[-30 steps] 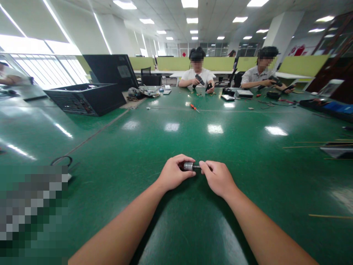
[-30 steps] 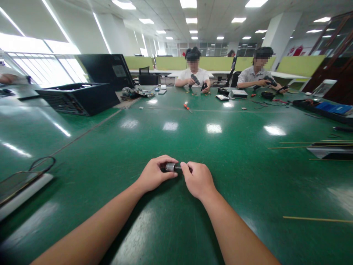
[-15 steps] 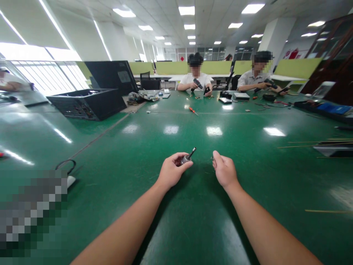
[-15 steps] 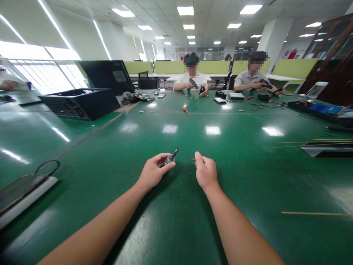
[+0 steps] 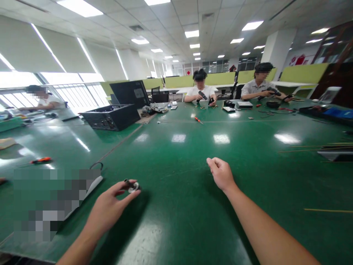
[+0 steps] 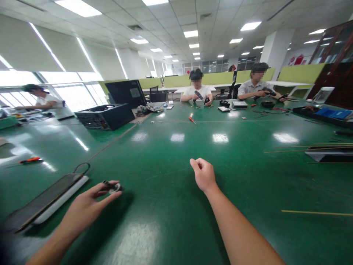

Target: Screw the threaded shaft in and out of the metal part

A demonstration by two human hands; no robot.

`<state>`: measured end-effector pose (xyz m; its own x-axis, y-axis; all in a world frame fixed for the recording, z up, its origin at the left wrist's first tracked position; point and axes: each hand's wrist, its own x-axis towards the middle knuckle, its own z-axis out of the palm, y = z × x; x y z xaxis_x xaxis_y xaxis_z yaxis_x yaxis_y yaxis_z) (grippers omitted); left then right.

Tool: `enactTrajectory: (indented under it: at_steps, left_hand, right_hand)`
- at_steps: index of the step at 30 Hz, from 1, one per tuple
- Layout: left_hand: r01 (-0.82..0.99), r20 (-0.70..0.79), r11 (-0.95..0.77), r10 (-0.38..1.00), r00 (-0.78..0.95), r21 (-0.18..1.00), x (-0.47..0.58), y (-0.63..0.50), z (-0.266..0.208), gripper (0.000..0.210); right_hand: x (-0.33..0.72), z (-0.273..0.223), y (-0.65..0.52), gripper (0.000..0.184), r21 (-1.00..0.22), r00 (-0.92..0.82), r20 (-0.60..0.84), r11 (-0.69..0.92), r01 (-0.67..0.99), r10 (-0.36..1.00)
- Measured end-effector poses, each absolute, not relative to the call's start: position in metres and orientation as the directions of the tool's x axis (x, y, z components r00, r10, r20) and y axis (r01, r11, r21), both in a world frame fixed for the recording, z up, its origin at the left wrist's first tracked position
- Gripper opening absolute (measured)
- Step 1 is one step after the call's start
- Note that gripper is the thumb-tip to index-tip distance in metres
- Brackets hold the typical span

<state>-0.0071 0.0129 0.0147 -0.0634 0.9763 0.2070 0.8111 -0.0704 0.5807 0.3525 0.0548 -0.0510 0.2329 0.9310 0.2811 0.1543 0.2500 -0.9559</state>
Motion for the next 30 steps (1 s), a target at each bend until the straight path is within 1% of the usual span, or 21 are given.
enactTrajectory:
  at_steps: [2, 4, 6, 8, 10, 12, 13, 14, 15, 17, 19, 21, 23, 24, 26, 28, 30]
  left_hand:
    - [0.854, 0.213, 0.002, 0.968, -0.132, 0.521, -0.044, -0.006, 0.007, 0.040]
    - [0.879, 0.233, 0.038, 0.958, -0.167, 0.474, -0.072, -0.019, -0.002, 0.036]
    - [0.895, 0.256, 0.034, 0.953, -0.163, 0.444, -0.089, -0.027, -0.009, 0.032]
    - [0.917, 0.339, -0.005, 0.930, -0.142, 0.399, -0.093, -0.031, -0.010, 0.035]
    - [0.948, 0.531, -0.069, 0.840, -0.113, 0.311, -0.083, -0.036, -0.007, 0.043]
    - [0.965, 0.740, -0.179, 0.673, -0.023, 0.193, -0.060, -0.042, 0.000, 0.050]
    - [0.953, 0.799, -0.267, 0.600, 0.051, 0.140, -0.044, -0.045, 0.003, 0.050]
    - [0.918, 0.819, -0.383, 0.556, 0.141, 0.102, -0.026, -0.047, 0.006, 0.047]
    - [0.857, 0.799, -0.507, 0.553, 0.237, 0.096, -0.006, -0.049, 0.008, 0.045]
    - [0.697, 0.733, -0.704, 0.544, 0.409, 0.133, 0.037, -0.050, 0.011, 0.049]
    - [0.529, 0.707, -0.824, 0.497, 0.503, 0.203, 0.079, -0.046, 0.013, 0.053]
    - [0.353, 0.736, -0.887, 0.448, 0.508, 0.297, 0.112, -0.039, 0.014, 0.044]
    - [0.255, 0.769, -0.895, 0.445, 0.458, 0.366, 0.132, -0.031, 0.016, 0.037]
    - [0.246, 0.775, -0.888, 0.459, 0.435, 0.388, 0.135, -0.028, 0.018, 0.034]
    - [0.309, 0.762, -0.859, 0.507, 0.403, 0.408, 0.129, -0.026, 0.024, 0.028]
    - [0.454, 0.748, -0.790, 0.578, 0.325, 0.413, 0.107, -0.026, 0.032, 0.020]
    - [0.655, 0.749, -0.624, 0.649, 0.133, 0.425, 0.071, -0.028, 0.039, 0.012]
  right_hand:
    - [0.349, -0.049, 0.052, 0.044, -0.962, 0.198, 0.268, 0.251, 0.110, 0.943]
    - [0.346, -0.047, 0.050, 0.042, -0.968, 0.162, 0.249, 0.242, 0.064, 0.955]
    - [0.345, -0.044, 0.047, 0.040, -0.974, 0.122, 0.226, 0.225, 0.024, 0.966]
    - [0.344, -0.040, 0.043, 0.040, -0.979, 0.080, 0.204, 0.205, -0.003, 0.976]
    - [0.342, -0.035, 0.037, 0.040, -0.985, 0.001, 0.168, 0.168, -0.039, 0.986]
    - [0.337, -0.031, 0.030, 0.038, -0.990, -0.143, 0.107, 0.092, -0.106, 0.984]
    - [0.334, -0.030, 0.026, 0.037, -0.989, -0.237, 0.075, 0.041, -0.144, 0.969]
    - [0.331, -0.029, 0.021, 0.037, -0.984, -0.332, 0.053, -0.007, -0.176, 0.942]
    - [0.327, -0.028, 0.017, 0.037, -0.979, -0.420, 0.041, -0.047, -0.196, 0.906]
    - [0.319, -0.028, 0.010, 0.037, -0.974, -0.557, 0.039, -0.093, -0.207, 0.829]
    - [0.314, -0.029, 0.005, 0.035, -0.971, -0.644, 0.055, -0.110, -0.214, 0.763]
    - [0.311, -0.030, 0.003, 0.034, -0.961, -0.675, 0.089, -0.116, -0.253, 0.732]
    - [0.311, -0.031, 0.003, 0.035, -0.944, -0.659, 0.123, -0.118, -0.308, 0.742]
    - [0.312, -0.032, 0.004, 0.036, -0.936, -0.647, 0.134, -0.119, -0.332, 0.751]
    - [0.314, -0.033, 0.007, 0.040, -0.932, -0.633, 0.138, -0.117, -0.344, 0.762]
    - [0.317, -0.033, 0.011, 0.043, -0.949, -0.636, 0.110, -0.110, -0.296, 0.764]
    - [0.320, -0.034, 0.015, 0.044, -0.971, -0.609, 0.061, -0.095, -0.219, 0.791]
